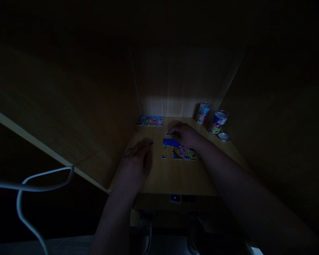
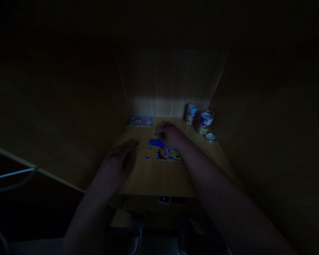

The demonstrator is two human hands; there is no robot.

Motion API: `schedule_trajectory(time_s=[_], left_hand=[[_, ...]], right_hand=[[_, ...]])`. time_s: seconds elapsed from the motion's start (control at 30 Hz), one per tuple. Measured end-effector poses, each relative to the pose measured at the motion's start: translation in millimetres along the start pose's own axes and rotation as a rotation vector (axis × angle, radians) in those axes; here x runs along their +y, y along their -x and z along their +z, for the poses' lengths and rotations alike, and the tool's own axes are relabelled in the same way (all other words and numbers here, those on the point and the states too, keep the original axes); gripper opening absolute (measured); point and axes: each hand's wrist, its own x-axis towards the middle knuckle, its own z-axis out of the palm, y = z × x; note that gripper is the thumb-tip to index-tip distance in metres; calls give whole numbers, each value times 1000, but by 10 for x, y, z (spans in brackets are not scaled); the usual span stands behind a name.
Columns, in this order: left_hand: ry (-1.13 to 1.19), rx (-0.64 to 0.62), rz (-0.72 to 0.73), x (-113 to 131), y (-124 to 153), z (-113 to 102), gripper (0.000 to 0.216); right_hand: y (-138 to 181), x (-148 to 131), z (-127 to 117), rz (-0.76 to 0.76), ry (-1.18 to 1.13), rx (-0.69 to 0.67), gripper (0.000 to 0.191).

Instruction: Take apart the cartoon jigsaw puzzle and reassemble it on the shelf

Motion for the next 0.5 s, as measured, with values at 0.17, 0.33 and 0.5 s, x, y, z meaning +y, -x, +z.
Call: schedule_trajectory(time_s=[0.17,0.33,0.5], left_hand=[[-128,16,-31,31,32,43,49],[-148,-123,-23,77,38,36,63],[-148,-189,-23,84,-5,44,54]], right_hand=[[2,-9,-11,8,-10,-1,18],[5,-19,-17,-1,-13,0,19],[2,-27,-18,-2,-7,-7,18]])
